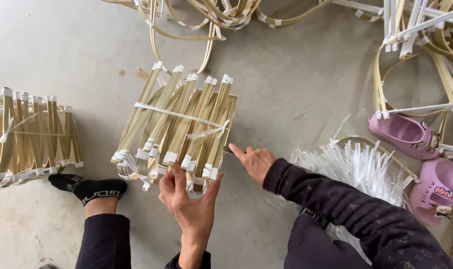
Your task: Assembling small bamboo or wood furniture frames using plastic binding strips and a cutting tool.
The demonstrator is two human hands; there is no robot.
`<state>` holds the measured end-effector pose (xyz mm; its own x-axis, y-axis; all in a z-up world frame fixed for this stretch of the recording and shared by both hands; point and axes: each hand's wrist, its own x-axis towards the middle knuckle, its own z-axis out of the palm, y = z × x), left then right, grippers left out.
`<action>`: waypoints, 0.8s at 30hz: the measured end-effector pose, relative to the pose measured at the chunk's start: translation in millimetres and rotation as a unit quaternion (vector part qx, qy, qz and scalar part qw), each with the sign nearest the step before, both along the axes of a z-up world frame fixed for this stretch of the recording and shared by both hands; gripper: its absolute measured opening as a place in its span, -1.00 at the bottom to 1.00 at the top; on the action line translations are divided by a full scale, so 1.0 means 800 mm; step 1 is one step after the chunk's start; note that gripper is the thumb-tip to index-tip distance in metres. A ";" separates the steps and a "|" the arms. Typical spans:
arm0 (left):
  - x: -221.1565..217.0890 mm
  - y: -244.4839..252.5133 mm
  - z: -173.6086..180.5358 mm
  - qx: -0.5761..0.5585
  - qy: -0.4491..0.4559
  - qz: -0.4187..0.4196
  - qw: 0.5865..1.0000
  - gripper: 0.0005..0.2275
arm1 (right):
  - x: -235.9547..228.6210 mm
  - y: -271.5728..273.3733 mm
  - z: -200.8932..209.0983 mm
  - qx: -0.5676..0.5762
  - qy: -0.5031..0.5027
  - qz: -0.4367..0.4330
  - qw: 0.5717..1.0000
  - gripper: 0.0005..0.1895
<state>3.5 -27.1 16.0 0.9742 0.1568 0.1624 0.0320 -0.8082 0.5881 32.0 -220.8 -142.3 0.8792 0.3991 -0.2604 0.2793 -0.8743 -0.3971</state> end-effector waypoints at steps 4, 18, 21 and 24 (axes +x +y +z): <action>-0.007 0.003 0.002 0.014 0.015 -0.003 1.000 -0.08 | 0.003 0.006 0.010 -0.004 0.008 0.004 1.000 -0.25; -0.006 -0.004 0.002 0.022 -0.013 -0.011 1.000 -0.08 | -0.002 0.019 -0.021 -0.011 -0.019 0.007 1.000 -0.27; 0.002 -0.005 0.005 0.014 0.010 -0.008 1.000 -0.07 | 0.000 0.026 0.009 -0.028 -0.017 0.019 0.999 -0.26; -0.005 -0.003 0.003 0.013 -0.003 -0.017 1.000 -0.07 | -0.007 0.026 0.010 -0.029 0.011 0.036 0.999 -0.23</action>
<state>-0.5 -29.1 18.7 0.9778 0.1194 0.1723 0.0007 -0.8236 0.5672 26.4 -200.1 -134.5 0.8424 0.4451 -0.3037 0.3349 -0.8740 -0.3520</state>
